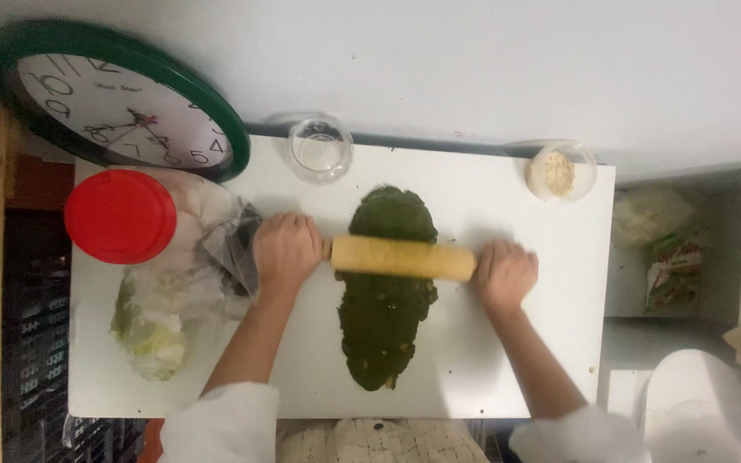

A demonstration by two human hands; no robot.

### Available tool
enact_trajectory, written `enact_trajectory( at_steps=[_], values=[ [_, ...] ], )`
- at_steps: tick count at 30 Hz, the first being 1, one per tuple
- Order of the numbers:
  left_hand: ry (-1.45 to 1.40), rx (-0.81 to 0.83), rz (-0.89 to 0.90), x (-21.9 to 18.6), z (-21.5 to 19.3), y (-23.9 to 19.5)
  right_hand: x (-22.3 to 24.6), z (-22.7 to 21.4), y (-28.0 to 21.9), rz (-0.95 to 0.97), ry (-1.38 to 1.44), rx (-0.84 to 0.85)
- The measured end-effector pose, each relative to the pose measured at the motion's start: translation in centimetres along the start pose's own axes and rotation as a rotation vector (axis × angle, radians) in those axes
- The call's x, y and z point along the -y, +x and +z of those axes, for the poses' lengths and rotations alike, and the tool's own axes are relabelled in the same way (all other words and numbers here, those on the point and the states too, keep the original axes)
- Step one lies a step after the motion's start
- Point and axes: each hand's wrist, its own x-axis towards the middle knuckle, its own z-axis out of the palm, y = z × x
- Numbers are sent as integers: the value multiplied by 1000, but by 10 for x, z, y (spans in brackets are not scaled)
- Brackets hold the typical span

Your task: Rolling out dark green fondant paste and shaping it around a white cylinder.

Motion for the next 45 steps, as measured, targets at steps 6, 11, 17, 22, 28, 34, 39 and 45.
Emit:
enact_trajectory(
  at_steps=[6, 11, 17, 22, 28, 34, 39, 45],
  values=[
    [94, 41, -10, 2, 16, 5, -2, 3, 25, -38, -16, -25],
    [37, 59, -2, -2, 1, -40, 1, -13, -31, -17, -11, 15],
    [5, 185, -34, -3, -3, -93, 14, -38, -83, 41, 53, 80],
    [-49, 344, -60, -6, -23, -139, 10, -42, -126, 74, 15, 324],
    [-128, 610, -222, -19, -54, -151, 75, -69, -47, -47, 28, 471],
    [-245, 397, -113, -20, -62, -193, 180, 2, -9, -385, 102, 320],
    [-267, 415, -84, -7, -63, -213, 198, 19, -5, -309, 157, 275],
    [-226, 362, -79, 5, -68, -219, 201, 18, -5, -294, 92, 299]
  ],
)
